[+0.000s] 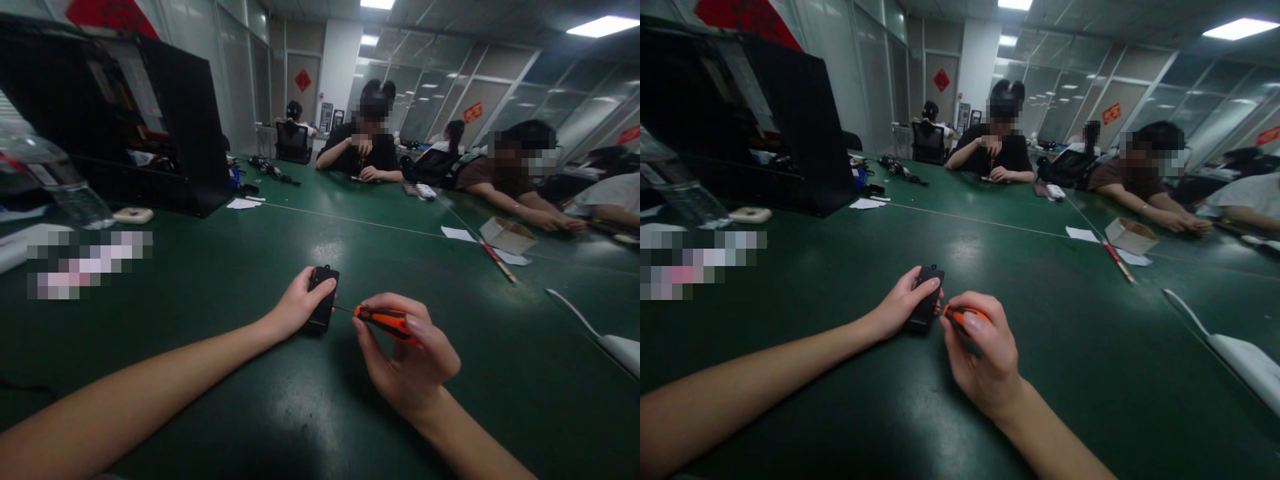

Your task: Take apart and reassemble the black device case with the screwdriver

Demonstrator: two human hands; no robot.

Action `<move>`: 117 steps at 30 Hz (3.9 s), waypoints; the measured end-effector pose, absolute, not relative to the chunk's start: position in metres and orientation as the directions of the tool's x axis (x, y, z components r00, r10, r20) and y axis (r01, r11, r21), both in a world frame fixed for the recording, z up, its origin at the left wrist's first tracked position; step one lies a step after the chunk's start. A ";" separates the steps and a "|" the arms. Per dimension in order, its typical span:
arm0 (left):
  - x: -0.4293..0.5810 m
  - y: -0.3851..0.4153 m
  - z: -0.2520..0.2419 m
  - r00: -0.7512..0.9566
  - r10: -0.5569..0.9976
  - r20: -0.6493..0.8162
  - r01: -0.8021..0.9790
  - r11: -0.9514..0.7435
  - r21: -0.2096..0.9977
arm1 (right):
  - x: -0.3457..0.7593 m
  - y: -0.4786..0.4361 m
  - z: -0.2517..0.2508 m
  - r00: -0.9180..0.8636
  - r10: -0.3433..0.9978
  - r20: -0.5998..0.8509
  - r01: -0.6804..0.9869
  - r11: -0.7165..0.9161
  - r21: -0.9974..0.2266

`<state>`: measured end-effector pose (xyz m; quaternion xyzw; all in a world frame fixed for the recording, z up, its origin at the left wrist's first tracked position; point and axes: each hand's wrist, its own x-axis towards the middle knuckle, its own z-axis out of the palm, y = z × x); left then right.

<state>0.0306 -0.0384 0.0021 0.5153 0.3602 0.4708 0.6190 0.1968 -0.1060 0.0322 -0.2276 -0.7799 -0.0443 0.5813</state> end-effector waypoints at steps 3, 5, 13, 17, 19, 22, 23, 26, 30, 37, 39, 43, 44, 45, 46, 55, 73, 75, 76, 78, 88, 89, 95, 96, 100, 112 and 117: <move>0.031 -0.038 0.002 0.300 0.953 0.040 -0.207 0.024 0.978 | 0.197 -0.104 0.032 -0.210 0.328 0.921 0.367 0.900 -0.236; 0.031 -0.038 0.001 0.301 0.953 0.047 -0.206 0.017 0.978 | 0.198 -0.103 0.033 -0.224 0.299 0.928 0.376 0.904 -0.201; 0.029 -0.038 0.000 0.309 0.949 0.059 -0.192 0.002 0.981 | 0.199 -0.099 0.034 -0.158 0.303 0.940 0.425 0.880 -0.212; 0.029 -0.038 0.001 0.321 0.944 0.080 -0.170 -0.026 0.985 | 0.202 -0.099 0.040 -0.146 0.309 0.940 0.404 0.886 -0.228; 0.030 -0.039 0.002 0.326 0.941 0.090 -0.162 -0.039 0.986 | 0.205 -0.098 0.045 -0.110 0.306 0.946 0.419 0.877 -0.235; 0.031 -0.039 0.002 0.316 0.944 0.090 -0.155 -0.042 0.987 | 0.208 -0.098 0.051 -0.058 0.307 0.950 0.426 0.868 -0.254; 0.031 -0.040 0.002 0.310 0.947 0.089 -0.152 -0.043 0.987 | 0.208 -0.098 0.052 -0.058 0.300 0.952 0.424 0.871 -0.248; 0.033 -0.040 0.000 0.284 0.953 0.103 -0.142 -0.065 0.988 | 0.206 -0.099 0.050 -0.098 0.254 0.962 0.432 0.882 -0.189; 0.034 -0.042 -0.001 0.254 0.957 0.141 -0.112 -0.116 0.987 | 0.202 -0.101 0.046 -0.142 0.221 0.965 0.452 0.882 -0.135; 0.035 -0.045 0.002 0.242 0.956 0.164 -0.092 -0.146 0.985 | 0.197 -0.099 0.047 -0.137 0.202 0.970 0.428 0.895 -0.126; 0.035 -0.047 0.003 0.234 0.955 0.183 -0.068 -0.172 0.983 | 0.196 -0.098 0.046 -0.135 0.207 0.969 0.425 0.895 -0.132; 0.034 -0.049 0.003 0.238 0.943 0.233 -0.007 -0.239 0.971 | 0.196 -0.097 0.043 -0.141 0.216 0.966 0.444 0.886 -0.133; 0.034 -0.049 0.003 0.238 0.941 0.241 0.003 -0.249 0.968 | 0.196 -0.097 0.043 -0.147 0.218 0.965 0.449 0.884 -0.132; 0.034 -0.049 0.003 0.233 0.941 0.247 0.009 -0.256 0.967 | 0.197 -0.097 0.042 -0.156 0.213 0.965 0.450 0.885 -0.123; 0.034 -0.049 0.002 0.224 0.942 0.249 0.015 -0.259 0.966 | 0.198 -0.098 0.042 -0.169 0.203 0.964 0.448 0.887 -0.108; 0.034 -0.050 0.005 0.206 0.948 0.242 0.055 -0.258 0.965 | 0.198 -0.106 0.047 -0.151 0.250 0.956 0.459 0.875 -0.156; 0.022 -0.034 0.005 0.204 0.956 0.211 0.117 -0.237 0.964 | 0.208 -0.119 0.060 -0.306 0.447 0.841 0.528 0.814 -0.241; 0.014 -0.027 0.009 0.176 0.945 0.276 0.207 -0.310 0.928 | 0.212 -0.113 0.059 -0.297 0.501 0.813 0.587 0.767 -0.258; 0.009 -0.023 0.010 0.162 0.937 0.310 0.265 -0.344 0.901 | 0.213 -0.109 0.058 -0.298 0.541 0.787 0.612 0.740 -0.277; 0.001 -0.015 0.013 0.131 0.923 0.362 0.344 -0.385 0.856 | 0.213 -0.102 0.054 -0.285 0.639 0.715 0.645 0.679 -0.350; -0.007 -0.009 0.009 0.232 0.861 0.453 0.591 -0.495 0.637 | 0.190 -0.092 0.017 -0.167 0.980 -0.104 0.286 -0.053 -0.957; -0.007 -0.010 0.009 0.232 0.860 0.455 0.594 -0.496 0.634 | 0.190 -0.092 0.016 -0.155 0.981 -0.121 0.256 -0.079 -0.963; -0.003 -0.014 0.009 0.241 0.857 0.455 0.599 -0.500 0.625 | 0.192 -0.091 0.015 -0.102 0.994 -0.040 0.309 -0.007 -0.951; -0.003 -0.015 0.009 0.239 0.859 0.453 0.599 -0.498 0.627 | 0.192 -0.091 0.015 -0.117 0.992 -0.053 0.315 -0.014 -0.949; -0.003 -0.016 0.009 0.233 0.862 0.451 0.592 -0.493 0.637 | 0.192 -0.091 0.016 -0.170 0.973 -0.156 0.239 -0.113 -0.964; -0.002 -0.016 0.009 0.237 0.870 0.433 0.595 -0.482 0.644 | 0.191 -0.094 0.016 -0.169 0.982 -0.082 0.269 -0.034 -0.963; -0.002 -0.016 0.010 0.233 0.871 0.433 0.594 -0.480 0.645 | 0.192 -0.094 0.015 -0.164 0.985 -0.055 0.287 -0.006 -0.958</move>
